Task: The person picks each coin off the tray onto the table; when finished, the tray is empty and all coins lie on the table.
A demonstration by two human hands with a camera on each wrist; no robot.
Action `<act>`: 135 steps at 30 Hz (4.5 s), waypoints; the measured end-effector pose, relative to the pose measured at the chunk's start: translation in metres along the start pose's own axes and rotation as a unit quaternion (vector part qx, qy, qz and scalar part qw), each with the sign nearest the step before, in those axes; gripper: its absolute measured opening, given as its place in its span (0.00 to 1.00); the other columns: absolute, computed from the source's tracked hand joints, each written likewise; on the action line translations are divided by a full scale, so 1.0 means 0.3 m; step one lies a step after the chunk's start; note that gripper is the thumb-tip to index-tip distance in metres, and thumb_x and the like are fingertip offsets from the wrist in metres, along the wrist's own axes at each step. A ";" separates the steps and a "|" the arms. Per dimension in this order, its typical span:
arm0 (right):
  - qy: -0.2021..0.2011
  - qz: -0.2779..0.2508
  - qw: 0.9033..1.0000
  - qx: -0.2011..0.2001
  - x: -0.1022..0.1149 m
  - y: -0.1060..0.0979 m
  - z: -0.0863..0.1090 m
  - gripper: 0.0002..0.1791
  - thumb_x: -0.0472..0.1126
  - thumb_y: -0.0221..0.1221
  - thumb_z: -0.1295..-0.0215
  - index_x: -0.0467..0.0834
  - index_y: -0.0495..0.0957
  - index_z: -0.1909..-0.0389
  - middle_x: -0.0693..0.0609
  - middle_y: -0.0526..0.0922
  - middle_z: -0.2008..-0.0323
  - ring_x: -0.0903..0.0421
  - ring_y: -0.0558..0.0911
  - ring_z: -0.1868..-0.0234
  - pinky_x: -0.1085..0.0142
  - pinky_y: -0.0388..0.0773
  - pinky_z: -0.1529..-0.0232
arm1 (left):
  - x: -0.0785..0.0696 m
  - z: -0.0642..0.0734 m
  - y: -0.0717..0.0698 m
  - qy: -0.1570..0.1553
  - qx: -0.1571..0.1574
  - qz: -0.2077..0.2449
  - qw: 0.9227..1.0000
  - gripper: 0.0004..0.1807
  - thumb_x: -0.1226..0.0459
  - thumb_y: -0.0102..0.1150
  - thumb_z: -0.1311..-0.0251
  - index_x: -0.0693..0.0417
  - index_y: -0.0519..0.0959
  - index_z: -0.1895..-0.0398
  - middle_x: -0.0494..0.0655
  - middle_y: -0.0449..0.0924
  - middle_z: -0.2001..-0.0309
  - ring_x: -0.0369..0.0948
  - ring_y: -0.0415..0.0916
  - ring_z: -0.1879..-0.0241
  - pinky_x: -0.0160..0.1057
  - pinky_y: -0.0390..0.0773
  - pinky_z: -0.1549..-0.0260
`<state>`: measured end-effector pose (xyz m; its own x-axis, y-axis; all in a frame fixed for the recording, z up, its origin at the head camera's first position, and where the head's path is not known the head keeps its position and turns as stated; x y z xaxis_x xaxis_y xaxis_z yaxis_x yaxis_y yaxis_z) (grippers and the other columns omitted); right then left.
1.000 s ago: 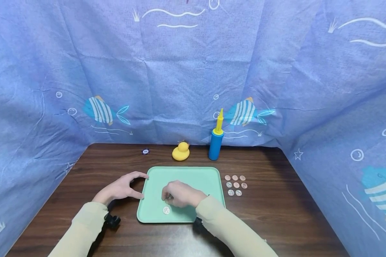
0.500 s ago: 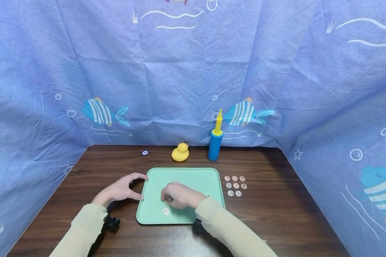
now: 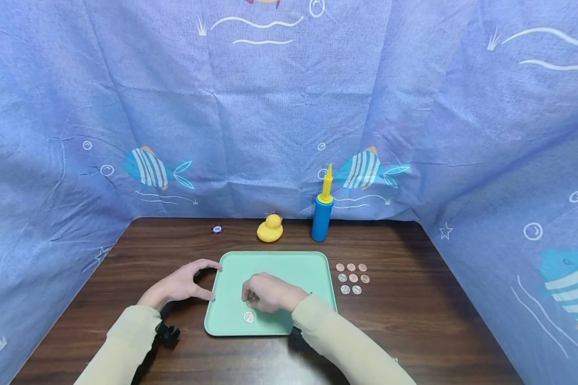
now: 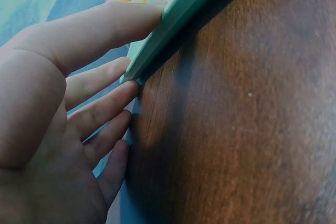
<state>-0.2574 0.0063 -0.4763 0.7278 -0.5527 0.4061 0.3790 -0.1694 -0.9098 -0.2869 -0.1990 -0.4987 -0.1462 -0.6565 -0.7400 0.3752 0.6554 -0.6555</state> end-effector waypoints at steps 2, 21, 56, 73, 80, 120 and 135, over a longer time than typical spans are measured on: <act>-0.001 0.000 1.000 0.001 0.002 -0.001 0.001 0.09 0.30 0.66 0.31 0.46 0.87 0.57 0.59 0.86 0.63 0.69 0.79 0.63 0.77 0.78 0.56 | 0.000 -0.001 0.000 0.001 0.000 0.001 1.000 0.38 0.55 0.84 0.50 0.42 0.78 0.33 0.54 0.68 0.25 0.58 0.62 0.25 0.65 0.66 0.31; 0.018 0.023 0.999 0.015 0.006 0.004 0.005 0.11 0.30 0.64 0.29 0.49 0.85 0.55 0.58 0.82 0.57 0.65 0.79 0.55 0.74 0.79 0.51 | 0.009 -0.005 0.002 -0.004 0.000 0.001 1.000 0.38 0.55 0.83 0.49 0.40 0.78 0.33 0.54 0.68 0.25 0.58 0.62 0.24 0.66 0.66 0.31; 0.005 -0.113 0.991 -0.068 -0.095 -0.056 0.104 0.02 0.37 0.68 0.29 0.42 0.86 0.62 0.58 0.86 0.68 0.66 0.80 0.65 0.69 0.80 0.55 | 0.019 -0.003 0.005 -0.013 -0.001 0.011 1.000 0.39 0.55 0.84 0.51 0.37 0.78 0.33 0.53 0.66 0.24 0.58 0.60 0.24 0.66 0.65 0.30; 0.046 -0.169 0.979 -0.107 -0.229 -0.127 0.252 0.06 0.32 0.67 0.31 0.45 0.88 0.59 0.59 0.86 0.67 0.64 0.80 0.66 0.67 0.81 0.61 | 0.020 -0.002 0.005 -0.014 0.000 0.007 1.000 0.39 0.55 0.84 0.51 0.37 0.78 0.33 0.53 0.66 0.24 0.58 0.60 0.23 0.66 0.65 0.31; 0.062 -0.187 0.972 -0.129 -0.261 -0.163 0.330 0.04 0.33 0.68 0.32 0.41 0.88 0.58 0.56 0.86 0.66 0.61 0.81 0.66 0.67 0.81 0.63 | 0.019 -0.009 0.007 -0.015 0.003 0.006 1.000 0.39 0.54 0.84 0.51 0.36 0.78 0.33 0.53 0.65 0.23 0.58 0.60 0.23 0.66 0.66 0.31; 0.184 -0.205 0.925 -0.262 -0.591 -0.201 0.783 0.03 0.27 0.68 0.36 0.35 0.84 0.63 0.49 0.84 0.71 0.57 0.82 0.76 0.68 0.80 0.74 | 0.012 -0.005 0.003 -0.009 0.005 0.011 1.000 0.38 0.55 0.84 0.50 0.37 0.79 0.34 0.53 0.65 0.24 0.58 0.59 0.23 0.67 0.64 0.30; 0.230 -0.087 0.935 -0.256 -0.639 -0.175 0.823 0.09 0.29 0.72 0.41 0.46 0.85 0.68 0.58 0.84 0.72 0.67 0.80 0.70 0.70 0.78 0.65 | 0.005 -0.002 -0.001 -0.008 0.004 0.005 1.000 0.39 0.55 0.84 0.51 0.39 0.78 0.33 0.53 0.66 0.24 0.58 0.60 0.23 0.66 0.65 0.31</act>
<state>-0.2756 0.3227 -0.4850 0.3137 -0.7531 0.5782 0.0588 -0.5924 -0.8035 -0.2877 -0.2000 -0.4998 -0.1284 -0.6562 -0.7436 0.3847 0.6581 -0.6472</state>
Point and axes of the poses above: each hand's wrist, its own z-axis away from the middle knuckle, its own y-axis out of the palm, x = y × z, the point moved 7 cm from there along -z, towards the middle knuckle
